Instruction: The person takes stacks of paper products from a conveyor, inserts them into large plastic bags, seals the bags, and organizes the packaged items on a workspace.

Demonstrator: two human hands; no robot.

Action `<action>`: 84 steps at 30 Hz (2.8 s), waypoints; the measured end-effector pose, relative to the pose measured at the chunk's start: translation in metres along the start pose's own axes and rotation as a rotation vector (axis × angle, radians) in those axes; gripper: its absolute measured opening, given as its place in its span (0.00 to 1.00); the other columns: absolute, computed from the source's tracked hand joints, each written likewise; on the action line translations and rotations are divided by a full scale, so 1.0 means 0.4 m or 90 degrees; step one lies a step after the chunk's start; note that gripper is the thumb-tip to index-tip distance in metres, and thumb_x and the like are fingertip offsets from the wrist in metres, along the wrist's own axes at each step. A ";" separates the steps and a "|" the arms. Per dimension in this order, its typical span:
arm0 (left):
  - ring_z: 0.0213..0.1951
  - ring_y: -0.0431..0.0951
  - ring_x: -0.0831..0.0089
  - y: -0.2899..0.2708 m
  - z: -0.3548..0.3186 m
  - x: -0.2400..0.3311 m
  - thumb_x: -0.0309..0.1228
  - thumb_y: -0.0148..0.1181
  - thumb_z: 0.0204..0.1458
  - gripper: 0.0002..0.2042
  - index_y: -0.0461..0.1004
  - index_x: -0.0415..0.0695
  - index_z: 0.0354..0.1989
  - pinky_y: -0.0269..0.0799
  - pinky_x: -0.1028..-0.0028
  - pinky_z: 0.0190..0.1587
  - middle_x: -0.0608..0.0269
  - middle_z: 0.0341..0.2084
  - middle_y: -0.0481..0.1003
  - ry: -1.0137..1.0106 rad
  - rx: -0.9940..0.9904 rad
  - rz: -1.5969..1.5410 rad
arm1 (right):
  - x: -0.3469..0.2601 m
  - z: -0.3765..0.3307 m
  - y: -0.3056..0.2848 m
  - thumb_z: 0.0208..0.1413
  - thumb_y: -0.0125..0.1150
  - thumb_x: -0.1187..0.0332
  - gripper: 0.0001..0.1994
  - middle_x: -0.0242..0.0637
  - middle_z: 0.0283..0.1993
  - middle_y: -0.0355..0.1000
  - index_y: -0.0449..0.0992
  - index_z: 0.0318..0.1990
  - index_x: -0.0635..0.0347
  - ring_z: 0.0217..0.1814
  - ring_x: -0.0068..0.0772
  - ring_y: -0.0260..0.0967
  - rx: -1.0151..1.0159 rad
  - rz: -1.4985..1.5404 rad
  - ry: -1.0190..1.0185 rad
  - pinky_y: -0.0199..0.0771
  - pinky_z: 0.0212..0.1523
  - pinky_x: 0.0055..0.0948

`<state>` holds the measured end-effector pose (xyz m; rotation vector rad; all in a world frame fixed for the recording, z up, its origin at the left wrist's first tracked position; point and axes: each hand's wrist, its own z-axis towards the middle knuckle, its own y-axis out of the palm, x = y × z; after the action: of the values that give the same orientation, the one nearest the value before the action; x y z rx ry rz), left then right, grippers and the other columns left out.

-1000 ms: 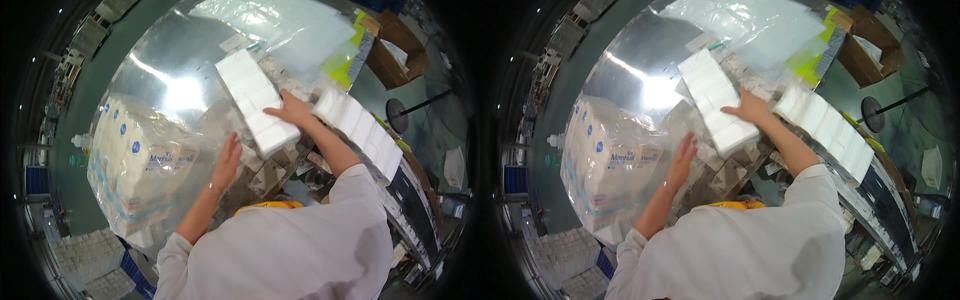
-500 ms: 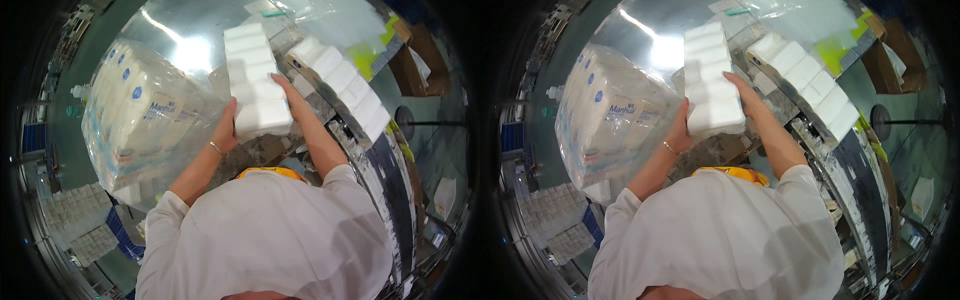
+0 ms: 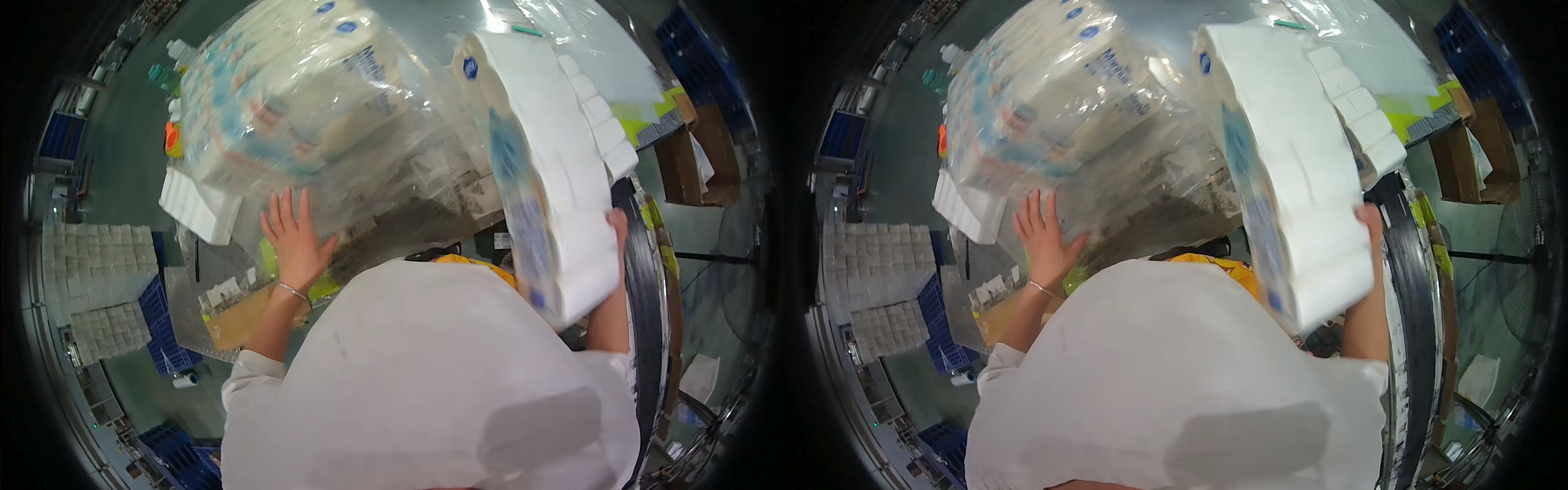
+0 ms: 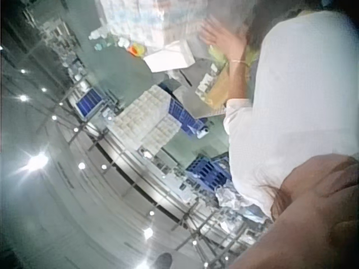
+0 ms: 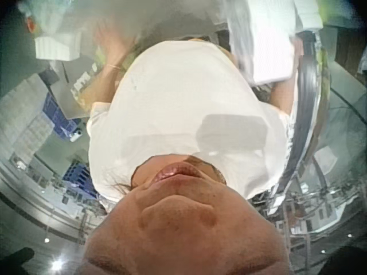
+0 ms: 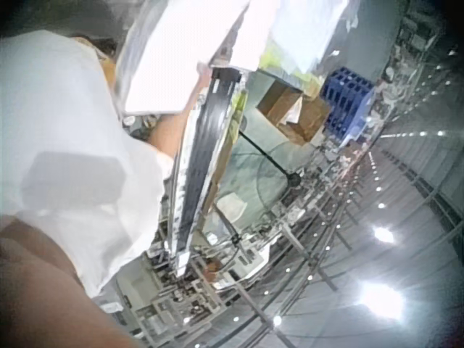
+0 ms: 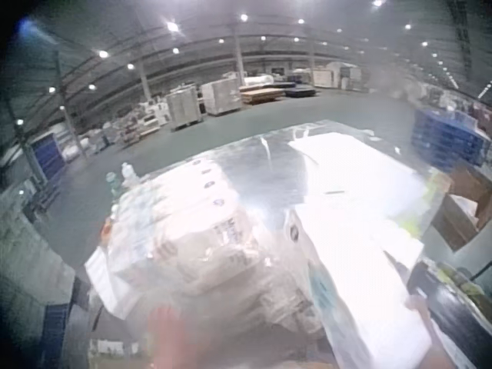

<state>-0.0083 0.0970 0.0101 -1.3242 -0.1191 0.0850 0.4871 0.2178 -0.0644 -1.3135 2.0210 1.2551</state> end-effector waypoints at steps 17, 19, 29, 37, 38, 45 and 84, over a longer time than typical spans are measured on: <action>0.19 0.61 0.81 -0.011 -0.086 -0.267 0.30 0.55 0.51 0.07 0.70 0.40 0.26 0.56 0.79 0.22 0.71 0.16 0.64 -0.029 0.210 -0.504 | 0.244 -0.259 0.457 0.37 0.56 0.57 0.32 0.49 0.44 0.68 0.63 0.51 0.66 0.43 0.40 0.69 -0.213 -0.195 0.150 0.70 0.42 0.33; 0.19 0.57 0.85 -0.053 -0.096 -0.240 0.32 0.54 0.53 0.09 0.69 0.39 0.26 0.53 0.82 0.21 0.73 0.15 0.61 -0.085 0.209 -0.659 | 0.224 -0.271 0.509 0.39 0.56 0.56 0.30 0.48 0.44 0.68 0.64 0.50 0.65 0.43 0.38 0.69 -0.164 -0.154 0.159 0.71 0.42 0.32; 0.22 0.58 0.85 -0.081 -0.135 -0.160 0.30 0.51 0.53 0.08 0.68 0.39 0.26 0.55 0.82 0.24 0.74 0.17 0.63 -0.147 0.217 -0.695 | 0.317 -0.083 0.890 0.39 0.66 0.59 0.47 0.54 0.48 0.59 0.38 0.59 0.67 0.44 0.38 0.64 -0.078 -0.211 -0.021 0.73 0.36 0.33; 0.25 0.57 0.84 0.042 -0.184 -0.169 0.29 0.49 0.53 0.09 0.64 0.40 0.24 0.57 0.81 0.28 0.73 0.20 0.62 -0.316 0.106 -0.665 | 0.393 0.163 0.718 0.45 0.60 0.63 0.20 0.35 0.30 0.72 0.69 0.46 0.64 0.31 0.22 0.68 -0.254 -0.425 -0.146 0.68 0.32 0.23; 0.24 0.57 0.85 0.070 -0.198 -0.170 0.29 0.50 0.53 0.09 0.64 0.40 0.23 0.57 0.81 0.27 0.73 0.19 0.62 -0.290 0.101 -0.645 | 0.322 0.138 0.663 0.46 0.59 0.65 0.16 0.35 0.29 0.72 0.72 0.42 0.65 0.30 0.23 0.68 -0.224 -0.322 -0.065 0.68 0.30 0.23; 0.23 0.67 0.81 0.233 -0.127 -0.068 0.31 0.54 0.52 0.08 0.68 0.38 0.31 0.64 0.79 0.27 0.67 0.19 0.69 -0.190 -0.296 -0.748 | -0.107 0.267 0.049 0.46 0.52 0.64 0.13 0.44 0.30 0.73 0.75 0.37 0.61 0.31 0.41 0.71 0.560 -0.476 -0.545 0.69 0.35 0.34; 0.48 0.68 0.69 0.187 0.479 0.427 0.48 0.46 0.53 0.25 0.61 0.43 0.53 0.65 0.68 0.50 0.61 0.48 0.67 -0.309 -0.585 -1.225 | 0.100 0.066 0.302 0.33 0.70 0.67 0.49 0.40 0.56 0.58 0.43 0.63 0.61 0.54 0.31 0.59 -0.222 -0.309 -0.192 0.61 0.52 0.31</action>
<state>0.1355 0.3214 -0.0102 -1.5062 -1.9372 -1.4237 0.3594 0.2382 -0.0516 -1.5380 1.2168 1.4895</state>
